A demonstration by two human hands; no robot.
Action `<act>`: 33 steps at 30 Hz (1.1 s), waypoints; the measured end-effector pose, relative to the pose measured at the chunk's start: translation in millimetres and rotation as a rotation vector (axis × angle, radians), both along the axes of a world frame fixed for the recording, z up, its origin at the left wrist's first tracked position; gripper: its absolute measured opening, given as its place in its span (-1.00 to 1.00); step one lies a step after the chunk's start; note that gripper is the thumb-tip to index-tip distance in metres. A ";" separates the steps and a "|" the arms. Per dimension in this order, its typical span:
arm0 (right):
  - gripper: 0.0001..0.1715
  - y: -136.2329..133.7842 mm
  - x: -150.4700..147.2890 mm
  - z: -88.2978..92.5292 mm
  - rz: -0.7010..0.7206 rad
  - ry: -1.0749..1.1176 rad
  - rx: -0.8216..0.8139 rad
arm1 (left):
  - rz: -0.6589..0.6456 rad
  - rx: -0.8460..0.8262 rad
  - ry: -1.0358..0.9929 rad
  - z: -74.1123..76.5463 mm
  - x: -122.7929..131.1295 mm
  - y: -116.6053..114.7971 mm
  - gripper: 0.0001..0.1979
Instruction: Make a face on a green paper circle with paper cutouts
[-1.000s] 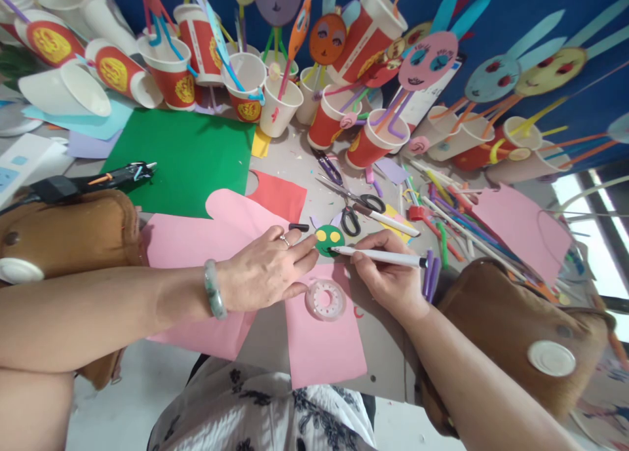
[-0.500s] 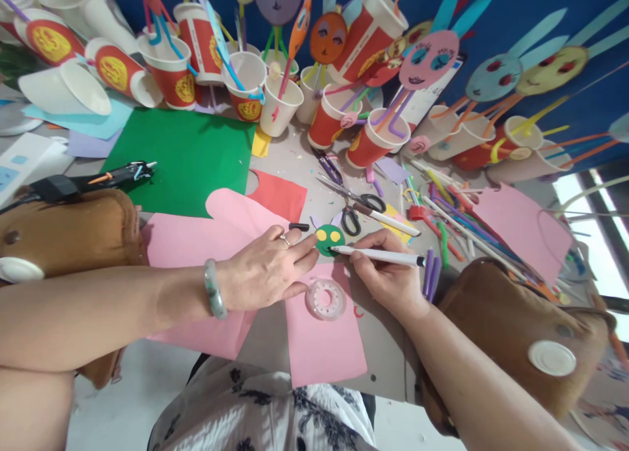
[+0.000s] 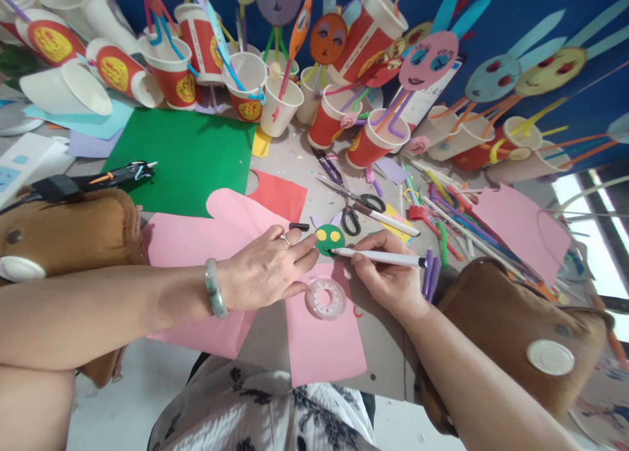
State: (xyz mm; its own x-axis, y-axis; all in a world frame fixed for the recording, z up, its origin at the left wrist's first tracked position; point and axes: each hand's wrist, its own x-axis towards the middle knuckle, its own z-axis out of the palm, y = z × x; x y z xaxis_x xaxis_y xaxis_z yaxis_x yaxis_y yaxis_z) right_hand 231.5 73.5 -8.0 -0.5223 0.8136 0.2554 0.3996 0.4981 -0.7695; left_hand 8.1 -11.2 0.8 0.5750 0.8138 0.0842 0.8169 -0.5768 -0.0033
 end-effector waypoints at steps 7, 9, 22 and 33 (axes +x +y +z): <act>-0.87 -0.3 0.9 -0.3 -0.008 0.013 0.021 | 0.002 -0.017 0.000 1.1 0.1 0.0 -0.55; -0.86 -0.5 1.0 -0.8 -0.006 0.013 0.017 | 0.008 -0.025 0.003 2.4 0.3 -0.1 -0.56; -0.89 -2.4 -0.3 -1.2 -0.008 -0.037 -0.006 | 0.002 0.006 -0.005 -0.8 -0.2 -0.3 -0.55; -0.92 -1.8 -0.9 1.3 -0.014 -0.079 0.007 | 0.000 -0.024 -0.009 0.7 -0.3 0.2 -0.56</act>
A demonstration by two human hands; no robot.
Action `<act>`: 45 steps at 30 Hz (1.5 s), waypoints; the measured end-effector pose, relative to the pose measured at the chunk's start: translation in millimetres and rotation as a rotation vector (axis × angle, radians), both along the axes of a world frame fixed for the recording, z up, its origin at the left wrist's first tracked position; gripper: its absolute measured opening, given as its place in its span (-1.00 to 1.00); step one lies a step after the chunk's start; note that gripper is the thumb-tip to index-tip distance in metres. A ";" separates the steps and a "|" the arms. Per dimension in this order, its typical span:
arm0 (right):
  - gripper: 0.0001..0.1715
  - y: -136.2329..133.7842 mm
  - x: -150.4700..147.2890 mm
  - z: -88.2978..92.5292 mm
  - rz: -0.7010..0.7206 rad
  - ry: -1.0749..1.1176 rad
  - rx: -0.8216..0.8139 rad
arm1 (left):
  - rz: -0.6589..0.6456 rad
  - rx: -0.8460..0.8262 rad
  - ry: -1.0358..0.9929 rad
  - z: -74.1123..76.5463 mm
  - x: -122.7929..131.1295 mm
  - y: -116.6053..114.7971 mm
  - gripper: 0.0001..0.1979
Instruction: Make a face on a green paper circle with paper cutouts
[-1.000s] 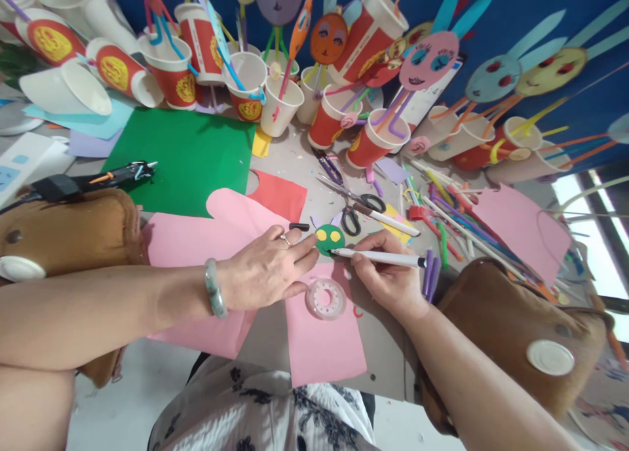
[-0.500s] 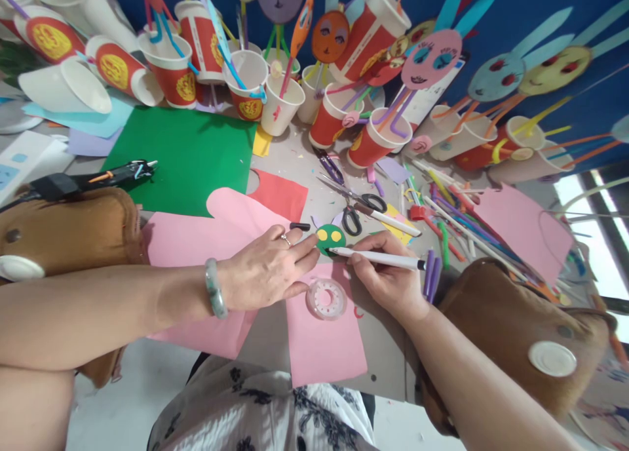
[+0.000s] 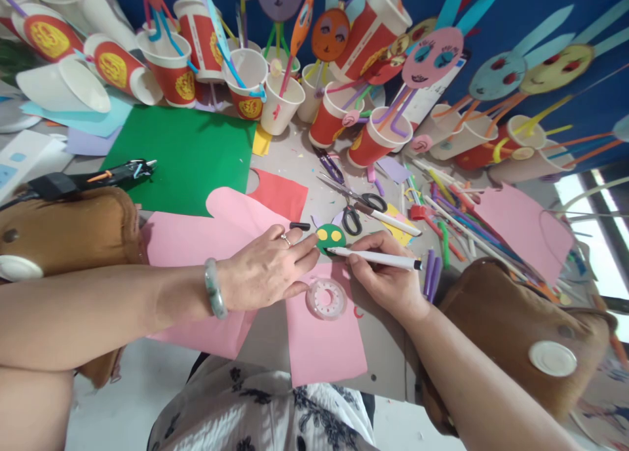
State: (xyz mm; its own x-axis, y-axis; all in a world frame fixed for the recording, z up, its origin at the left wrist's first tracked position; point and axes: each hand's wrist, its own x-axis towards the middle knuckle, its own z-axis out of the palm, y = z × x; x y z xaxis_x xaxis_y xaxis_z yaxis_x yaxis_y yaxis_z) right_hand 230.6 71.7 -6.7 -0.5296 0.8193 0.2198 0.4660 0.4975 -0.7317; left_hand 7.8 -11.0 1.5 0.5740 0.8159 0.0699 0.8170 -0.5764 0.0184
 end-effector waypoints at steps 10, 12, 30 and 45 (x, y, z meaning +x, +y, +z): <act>-0.91 0.8 2.5 -2.0 0.009 0.040 -0.039 | 0.002 0.002 0.005 0.6 0.4 0.0 -0.57; -0.90 0.9 2.5 -1.8 0.003 0.042 -0.047 | 0.003 0.005 0.005 0.6 0.3 -0.1 -0.58; -0.91 2.6 5.5 -4.3 -0.021 0.056 -0.048 | 0.004 -0.003 -0.008 -0.2 0.3 -0.4 -0.57; -0.89 2.7 5.6 -3.5 -0.030 0.053 -0.078 | 0.004 -0.005 0.003 -0.4 0.0 -0.3 -0.58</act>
